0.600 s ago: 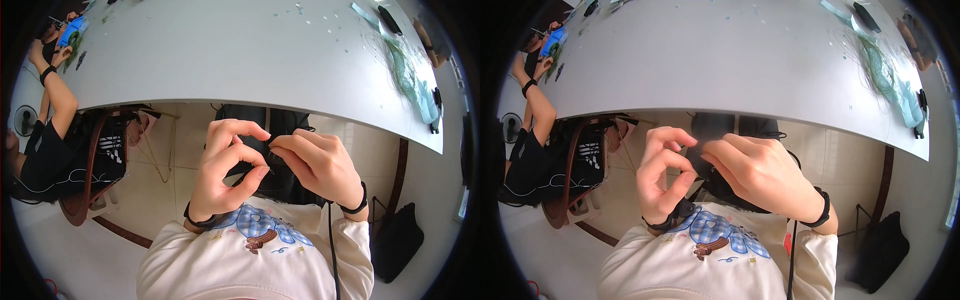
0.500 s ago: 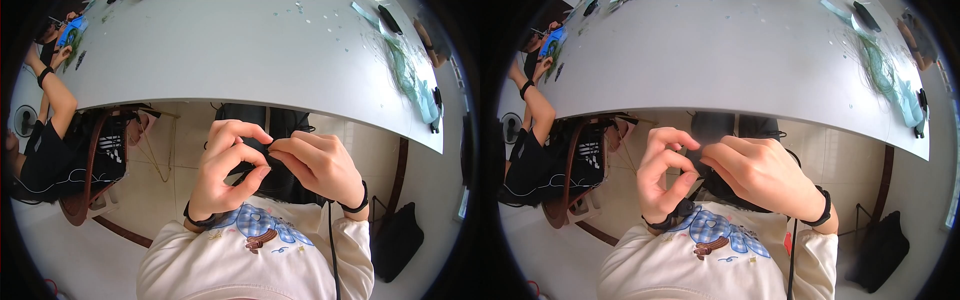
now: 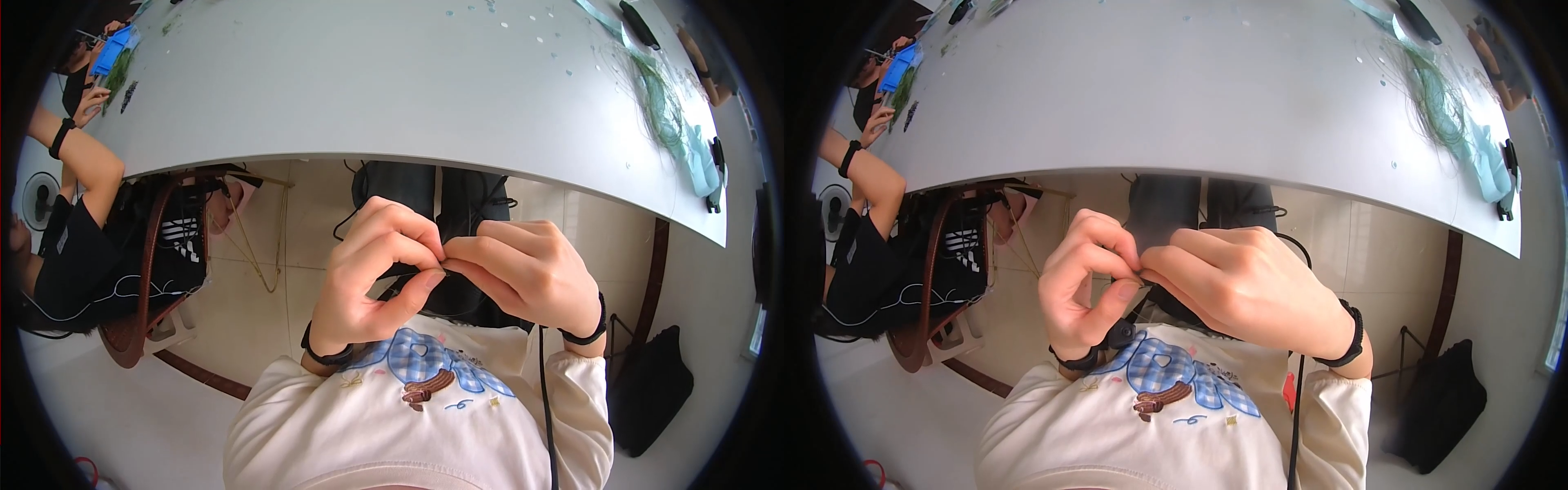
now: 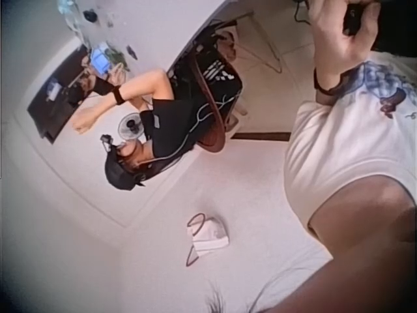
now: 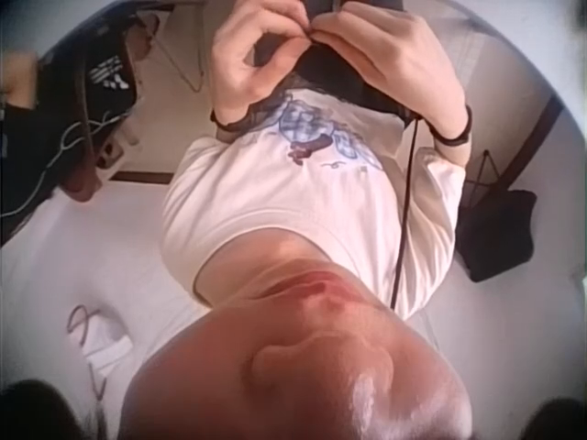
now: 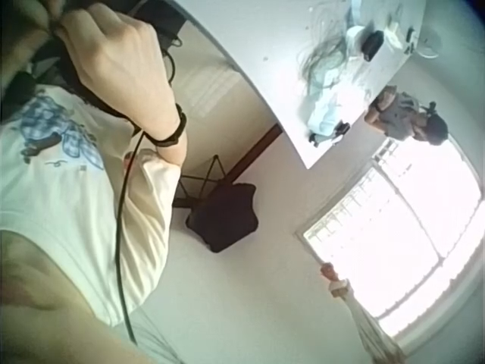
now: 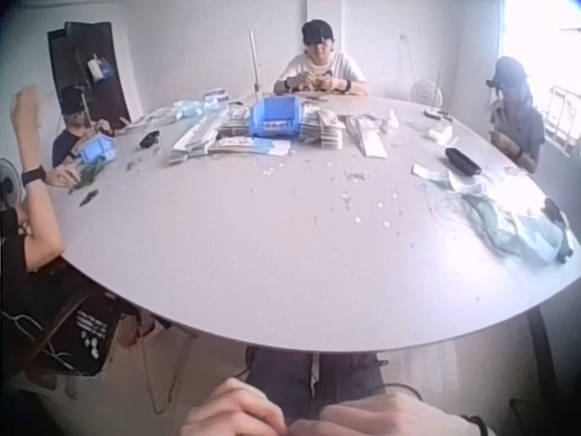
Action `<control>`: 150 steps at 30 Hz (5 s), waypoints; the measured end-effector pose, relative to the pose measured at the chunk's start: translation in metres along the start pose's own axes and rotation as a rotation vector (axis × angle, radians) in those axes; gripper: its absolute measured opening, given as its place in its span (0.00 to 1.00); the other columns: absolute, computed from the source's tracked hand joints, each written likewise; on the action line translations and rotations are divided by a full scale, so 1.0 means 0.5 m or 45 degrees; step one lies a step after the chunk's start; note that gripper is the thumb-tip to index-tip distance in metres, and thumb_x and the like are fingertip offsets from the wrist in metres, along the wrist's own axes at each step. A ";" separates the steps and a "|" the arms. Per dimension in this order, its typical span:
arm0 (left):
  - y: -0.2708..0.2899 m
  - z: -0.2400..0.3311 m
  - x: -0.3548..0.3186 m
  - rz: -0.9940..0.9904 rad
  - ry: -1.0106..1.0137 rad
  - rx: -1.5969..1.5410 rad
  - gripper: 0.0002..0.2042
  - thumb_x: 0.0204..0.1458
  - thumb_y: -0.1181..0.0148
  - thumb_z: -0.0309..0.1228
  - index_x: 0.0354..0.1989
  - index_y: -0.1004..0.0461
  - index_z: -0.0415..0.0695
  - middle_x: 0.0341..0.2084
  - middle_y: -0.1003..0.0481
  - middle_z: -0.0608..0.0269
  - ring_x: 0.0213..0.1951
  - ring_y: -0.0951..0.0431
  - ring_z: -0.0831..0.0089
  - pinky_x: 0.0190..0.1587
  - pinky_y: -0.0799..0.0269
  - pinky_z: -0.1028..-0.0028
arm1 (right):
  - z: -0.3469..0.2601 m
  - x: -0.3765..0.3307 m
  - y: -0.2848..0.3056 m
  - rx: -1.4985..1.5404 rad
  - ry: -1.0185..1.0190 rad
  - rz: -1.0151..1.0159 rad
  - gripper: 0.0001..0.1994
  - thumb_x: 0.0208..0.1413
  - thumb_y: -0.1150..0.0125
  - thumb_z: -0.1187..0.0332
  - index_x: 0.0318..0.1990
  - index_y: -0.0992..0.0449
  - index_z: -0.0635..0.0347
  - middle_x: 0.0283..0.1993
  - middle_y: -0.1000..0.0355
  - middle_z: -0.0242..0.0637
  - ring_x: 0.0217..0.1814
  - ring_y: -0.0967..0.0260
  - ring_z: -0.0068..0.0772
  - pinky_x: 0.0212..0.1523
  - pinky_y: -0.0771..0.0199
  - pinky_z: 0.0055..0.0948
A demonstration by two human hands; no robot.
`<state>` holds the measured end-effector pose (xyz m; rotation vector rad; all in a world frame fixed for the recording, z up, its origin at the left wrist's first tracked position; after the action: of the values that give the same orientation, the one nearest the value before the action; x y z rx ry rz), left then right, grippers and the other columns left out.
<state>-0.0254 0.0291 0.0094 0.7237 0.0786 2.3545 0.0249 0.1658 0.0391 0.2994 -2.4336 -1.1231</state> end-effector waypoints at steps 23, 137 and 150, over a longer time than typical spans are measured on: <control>0.000 0.010 -0.005 0.364 -0.391 -0.087 0.06 0.28 0.44 0.21 0.19 0.31 0.43 0.29 0.29 0.58 0.29 0.36 0.68 0.32 0.42 0.74 | -0.027 -0.017 -0.007 0.436 0.018 0.354 0.10 0.37 0.48 0.84 0.31 0.31 0.64 0.15 0.37 0.33 0.11 0.40 0.29 0.11 0.42 0.25; -0.020 -0.011 -0.002 0.296 -0.036 0.164 0.05 0.38 0.47 0.17 0.24 0.33 0.39 0.25 0.30 0.60 0.29 0.35 0.70 0.33 0.40 0.75 | 0.000 -0.076 -0.061 1.675 -0.840 0.182 0.03 0.52 0.51 0.75 0.33 0.35 0.67 0.11 0.40 0.30 0.12 0.47 0.09 0.13 0.52 0.15; -0.024 -0.010 -0.002 0.215 -0.061 0.153 0.06 0.36 0.46 0.16 0.23 0.33 0.40 0.25 0.29 0.61 0.28 0.34 0.70 0.32 0.40 0.76 | -0.019 -0.057 -0.023 0.384 -0.131 0.424 0.07 0.39 0.47 0.85 0.28 0.30 0.67 0.16 0.31 0.32 0.10 0.38 0.17 0.12 0.42 0.15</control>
<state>-0.0202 0.0386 0.0020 0.8753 0.1444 2.5077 0.0545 0.1624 0.0273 -0.0766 -2.6170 -0.6443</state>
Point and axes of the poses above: each hand's wrist, its own x-axis towards the middle knuckle, its own y-axis out of the back of the hand, z = x × y, the point moved 4 cm from there along x, towards the middle knuckle
